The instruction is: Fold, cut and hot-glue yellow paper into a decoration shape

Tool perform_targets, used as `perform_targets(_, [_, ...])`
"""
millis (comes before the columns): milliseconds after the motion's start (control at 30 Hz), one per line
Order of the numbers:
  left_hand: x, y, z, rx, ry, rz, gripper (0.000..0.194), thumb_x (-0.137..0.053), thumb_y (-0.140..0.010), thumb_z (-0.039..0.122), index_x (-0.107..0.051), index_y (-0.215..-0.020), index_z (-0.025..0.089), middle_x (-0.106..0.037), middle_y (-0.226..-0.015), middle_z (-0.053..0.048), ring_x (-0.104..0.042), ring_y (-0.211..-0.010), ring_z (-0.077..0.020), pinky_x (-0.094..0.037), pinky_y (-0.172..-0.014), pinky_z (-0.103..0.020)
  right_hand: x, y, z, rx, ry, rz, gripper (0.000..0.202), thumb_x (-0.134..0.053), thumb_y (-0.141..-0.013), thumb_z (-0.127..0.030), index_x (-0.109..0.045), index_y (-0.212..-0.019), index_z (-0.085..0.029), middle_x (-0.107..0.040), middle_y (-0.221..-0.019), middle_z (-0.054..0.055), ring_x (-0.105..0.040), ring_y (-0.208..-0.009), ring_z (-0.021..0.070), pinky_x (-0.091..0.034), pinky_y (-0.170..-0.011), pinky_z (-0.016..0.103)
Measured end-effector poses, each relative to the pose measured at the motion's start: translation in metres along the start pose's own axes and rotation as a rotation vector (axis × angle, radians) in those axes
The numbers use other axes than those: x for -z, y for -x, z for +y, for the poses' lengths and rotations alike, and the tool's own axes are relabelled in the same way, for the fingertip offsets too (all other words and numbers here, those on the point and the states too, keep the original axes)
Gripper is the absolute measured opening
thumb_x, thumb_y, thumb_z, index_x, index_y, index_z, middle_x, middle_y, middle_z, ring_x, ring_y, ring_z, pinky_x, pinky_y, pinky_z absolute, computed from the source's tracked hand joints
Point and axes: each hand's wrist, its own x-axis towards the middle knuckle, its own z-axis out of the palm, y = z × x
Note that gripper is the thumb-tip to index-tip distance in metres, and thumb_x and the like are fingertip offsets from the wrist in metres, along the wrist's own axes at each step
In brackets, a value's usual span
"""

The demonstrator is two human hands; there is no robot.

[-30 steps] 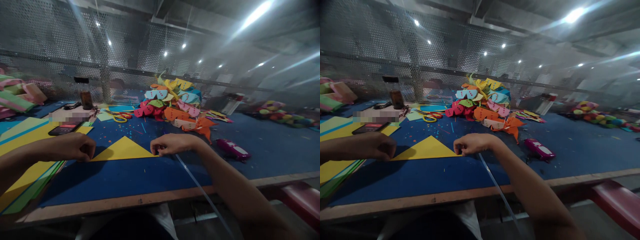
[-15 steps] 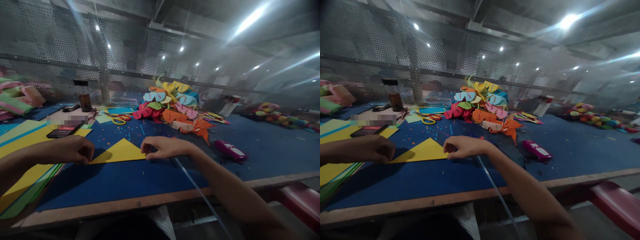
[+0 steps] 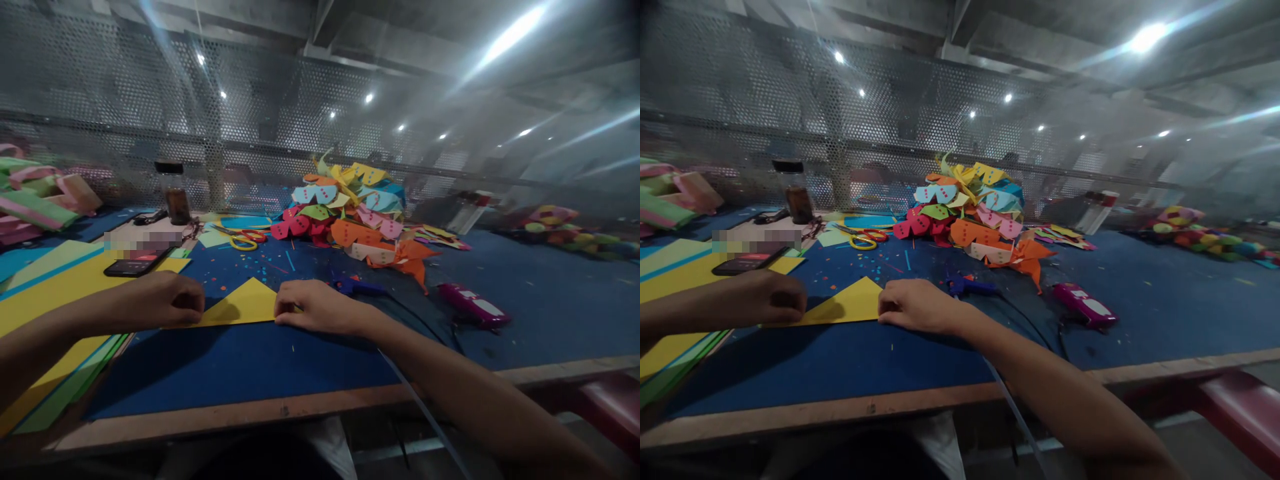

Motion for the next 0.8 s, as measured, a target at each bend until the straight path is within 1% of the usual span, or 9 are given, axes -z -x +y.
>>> perform_targets(67, [-0.009,-0.004,0.012,-0.084,-0.009,0.103,0.023,-0.064,-0.089,0.041,-0.074,-0.083,0.021,-0.073,-0.076,-0.002,-0.062,-0.069,-0.0187,-0.043,-0.063,-0.026,0.0,0.0,-0.001,0.013,0.035,0.003,0.006,-0.07,-0.098,-0.019,-0.072,-0.094,-0.017,-0.071,-0.099,0.005,-0.065,-0.091,0.018,-0.045,-0.081,0.028])
perform_targets(167, [-0.024,-0.01,0.024,-0.231,0.027,0.167,0.023,-0.063,-0.093,0.038,-0.075,-0.084,0.021,-0.074,-0.084,-0.003,-0.065,-0.077,-0.0195,-0.046,-0.072,-0.028,-0.001,0.001,-0.002,0.029,0.075,0.008,0.006,-0.068,-0.099,-0.019,-0.071,-0.093,-0.017,-0.07,-0.098,0.005,-0.064,-0.091,0.0182,-0.045,-0.081,0.028])
perform_targets(200, [-0.028,-0.012,0.025,-0.257,0.024,0.163,0.021,-0.061,-0.094,0.035,-0.075,-0.087,0.021,-0.074,-0.087,-0.004,-0.065,-0.08,-0.0196,-0.047,-0.075,-0.028,-0.001,0.001,-0.002,0.031,0.08,0.007,0.006,-0.068,-0.099,-0.019,-0.071,-0.093,-0.017,-0.069,-0.098,0.005,-0.064,-0.091,0.0182,-0.044,-0.081,0.028])
perform_targets(233, [-0.032,-0.013,0.026,-0.274,0.018,0.164,0.02,-0.061,-0.095,0.033,-0.075,-0.087,0.021,-0.073,-0.086,-0.003,-0.065,-0.08,-0.0193,-0.046,-0.074,-0.028,-0.001,0.001,-0.002,0.031,0.08,0.005,0.006,-0.068,-0.099,-0.019,-0.071,-0.093,-0.017,-0.069,-0.098,0.005,-0.063,-0.091,0.0182,-0.044,-0.081,0.028])
perform_targets(300, [-0.036,-0.015,0.025,-0.291,0.005,0.165,0.019,-0.06,-0.096,0.03,-0.074,-0.086,0.021,-0.07,-0.082,-0.003,-0.064,-0.075,-0.0181,-0.045,-0.072,-0.028,-0.002,0.001,-0.002,0.031,0.066,0.001,0.006,-0.068,-0.099,-0.018,-0.07,-0.093,-0.017,-0.069,-0.098,0.005,-0.063,-0.09,0.0181,-0.045,-0.081,0.028])
perform_targets(400, [-0.038,-0.015,0.023,-0.307,-0.011,0.179,0.022,-0.058,-0.097,0.028,-0.072,-0.084,0.02,-0.067,-0.08,-0.003,-0.063,-0.073,-0.0174,-0.045,-0.07,-0.028,-0.001,0.001,-0.001,0.025,0.025,-0.002,0.005,-0.069,-0.098,-0.018,-0.07,-0.093,-0.017,-0.07,-0.098,0.005,-0.063,-0.09,0.0178,-0.045,-0.081,0.027])
perform_targets(533, [-0.039,-0.014,0.024,-0.307,-0.035,0.195,0.026,-0.056,-0.098,0.031,-0.072,-0.082,0.018,-0.066,-0.079,-0.003,-0.063,-0.072,-0.0173,-0.044,-0.068,-0.028,-0.001,0.0,0.0,-0.001,-0.037,-0.014,0.006,-0.073,-0.096,-0.02,-0.069,-0.093,-0.017,-0.07,-0.097,0.004,-0.063,-0.088,0.0169,-0.045,-0.079,0.026])
perform_targets(700, [-0.04,-0.014,0.026,-0.309,-0.048,0.229,0.028,-0.055,-0.097,0.033,-0.071,-0.08,0.018,-0.066,-0.077,-0.003,-0.062,-0.07,-0.0165,-0.044,-0.067,-0.027,-0.001,0.0,0.0,0.006,-0.059,-0.012,0.005,-0.072,-0.096,-0.018,-0.069,-0.092,-0.016,-0.07,-0.096,0.004,-0.063,-0.088,0.0168,-0.045,-0.08,0.026])
perform_targets(800, [-0.04,-0.013,0.028,-0.298,-0.043,0.22,0.029,-0.055,-0.095,0.034,-0.071,-0.078,0.018,-0.066,-0.074,-0.003,-0.061,-0.066,-0.0156,-0.043,-0.065,-0.027,-0.001,0.0,0.0,0.01,-0.072,-0.018,0.005,-0.071,-0.096,-0.018,-0.07,-0.092,-0.016,-0.07,-0.096,0.004,-0.063,-0.088,0.0168,-0.045,-0.08,0.027])
